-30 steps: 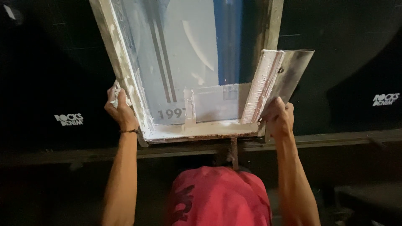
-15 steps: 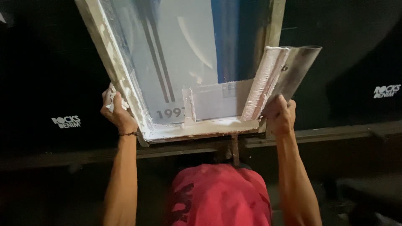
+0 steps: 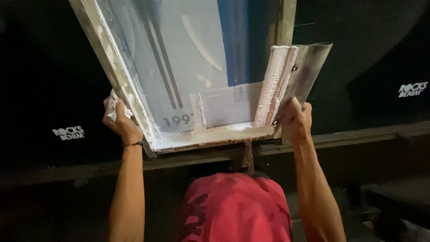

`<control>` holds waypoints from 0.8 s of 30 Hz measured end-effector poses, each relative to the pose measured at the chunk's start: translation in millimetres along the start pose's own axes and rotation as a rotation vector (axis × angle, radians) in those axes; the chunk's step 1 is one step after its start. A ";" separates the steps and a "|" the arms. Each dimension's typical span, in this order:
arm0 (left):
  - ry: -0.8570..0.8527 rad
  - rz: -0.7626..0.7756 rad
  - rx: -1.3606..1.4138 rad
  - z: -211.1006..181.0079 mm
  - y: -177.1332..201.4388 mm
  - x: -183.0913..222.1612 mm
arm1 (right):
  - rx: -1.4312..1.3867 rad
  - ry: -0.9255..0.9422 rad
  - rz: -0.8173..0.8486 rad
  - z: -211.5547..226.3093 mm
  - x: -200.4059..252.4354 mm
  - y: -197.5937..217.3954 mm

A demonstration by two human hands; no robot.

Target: Apply white ink to a screen printing frame using a squeegee and wiping the edges with a cloth.

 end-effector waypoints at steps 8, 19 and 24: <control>0.041 -0.073 -0.039 30.8 -5.5 -5.3 | -0.046 -0.028 -0.010 15.2 2.9 -10.7; -0.140 -0.255 -0.106 -87.0 14.0 17.6 | 0.019 0.196 0.049 27.0 12.4 1.4; -0.472 0.128 -0.205 -107.1 5.6 53.7 | 0.327 0.408 0.256 78.1 20.9 -13.2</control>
Point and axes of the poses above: each hand's wrist, its own x-axis away from the middle knuckle, its own y-axis out of the back of the hand, z = x × y, the point moved 3 cm from there along -x, towards the middle knuckle, and after that the axes turned 13 degrees about -x, right-handed, at the moved point
